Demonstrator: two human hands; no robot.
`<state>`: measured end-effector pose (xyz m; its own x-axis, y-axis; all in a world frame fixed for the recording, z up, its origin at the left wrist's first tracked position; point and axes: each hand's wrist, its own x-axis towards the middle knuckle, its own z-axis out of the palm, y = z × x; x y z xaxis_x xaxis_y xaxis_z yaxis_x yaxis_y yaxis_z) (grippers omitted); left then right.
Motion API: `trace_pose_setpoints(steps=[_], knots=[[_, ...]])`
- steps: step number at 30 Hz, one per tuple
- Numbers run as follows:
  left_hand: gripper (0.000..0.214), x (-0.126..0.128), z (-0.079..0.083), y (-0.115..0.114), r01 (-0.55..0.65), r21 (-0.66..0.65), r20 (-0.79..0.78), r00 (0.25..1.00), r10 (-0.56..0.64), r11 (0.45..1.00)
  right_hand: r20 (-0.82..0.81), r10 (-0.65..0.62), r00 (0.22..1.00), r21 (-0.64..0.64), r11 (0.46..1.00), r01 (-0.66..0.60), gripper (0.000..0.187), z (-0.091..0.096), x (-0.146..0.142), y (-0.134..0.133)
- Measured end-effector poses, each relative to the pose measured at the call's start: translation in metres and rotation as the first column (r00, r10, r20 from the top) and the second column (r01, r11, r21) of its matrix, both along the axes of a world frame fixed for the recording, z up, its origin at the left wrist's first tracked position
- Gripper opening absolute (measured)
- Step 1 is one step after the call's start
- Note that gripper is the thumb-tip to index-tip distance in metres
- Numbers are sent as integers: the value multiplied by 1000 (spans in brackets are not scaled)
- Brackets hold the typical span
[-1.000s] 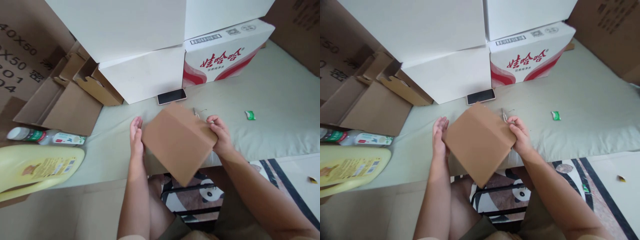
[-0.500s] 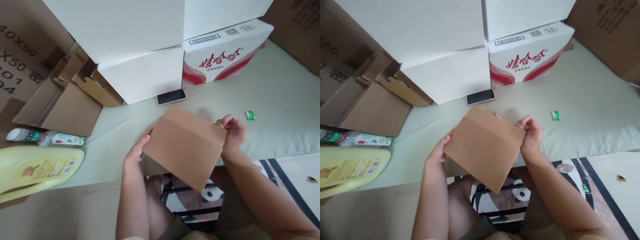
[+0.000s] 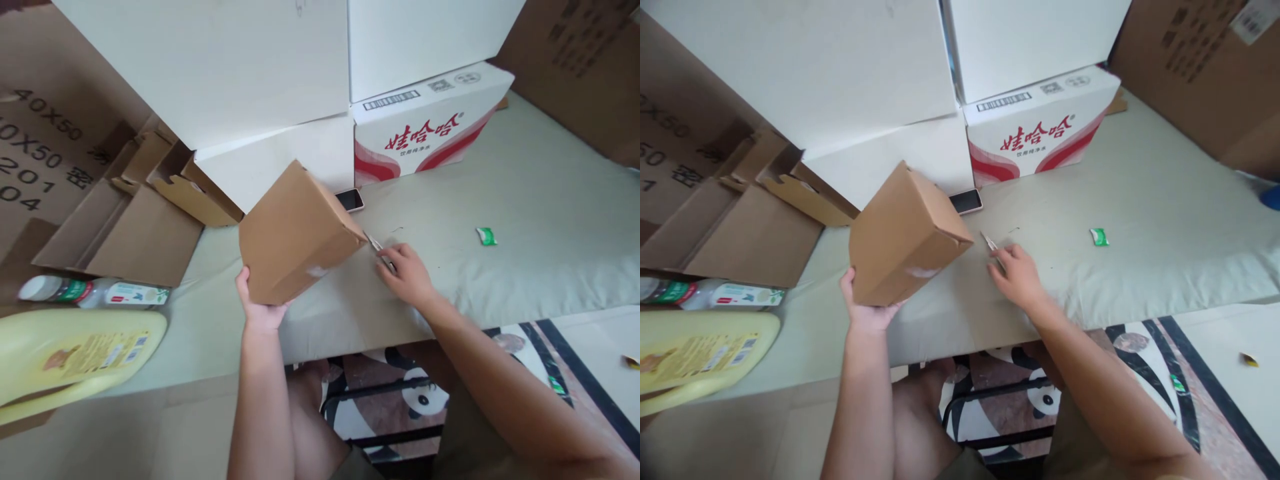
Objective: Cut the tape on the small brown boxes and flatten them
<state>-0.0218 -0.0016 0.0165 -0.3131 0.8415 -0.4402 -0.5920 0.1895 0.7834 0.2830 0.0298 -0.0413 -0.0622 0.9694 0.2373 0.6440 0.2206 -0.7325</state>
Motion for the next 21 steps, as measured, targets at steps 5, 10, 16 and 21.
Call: trace_pose_setpoints(steps=[5, 10, 16, 21], knots=[[59, 3, -4, 5, -19, -61, -10, 1000, 18, 998, 200, -90, 976, -108, 988, 113, 37, 1, -2, 2], [66, 6, -1, 4, -7, -14, 26, 1000, 8, 1000, -241, -109, 964, -258, 965, 45, 34, 18, -5, 0], [66, 20, 4, 7, -41, -23, 70, 997, 43, 999, -742, 134, 657, -150, 922, -358, 24, 44, -50, -34], [67, 24, 1, 10, -54, -38, 61, 997, 56, 998, -715, 138, 686, -200, 899, -390, 25, 46, -73, -43]])
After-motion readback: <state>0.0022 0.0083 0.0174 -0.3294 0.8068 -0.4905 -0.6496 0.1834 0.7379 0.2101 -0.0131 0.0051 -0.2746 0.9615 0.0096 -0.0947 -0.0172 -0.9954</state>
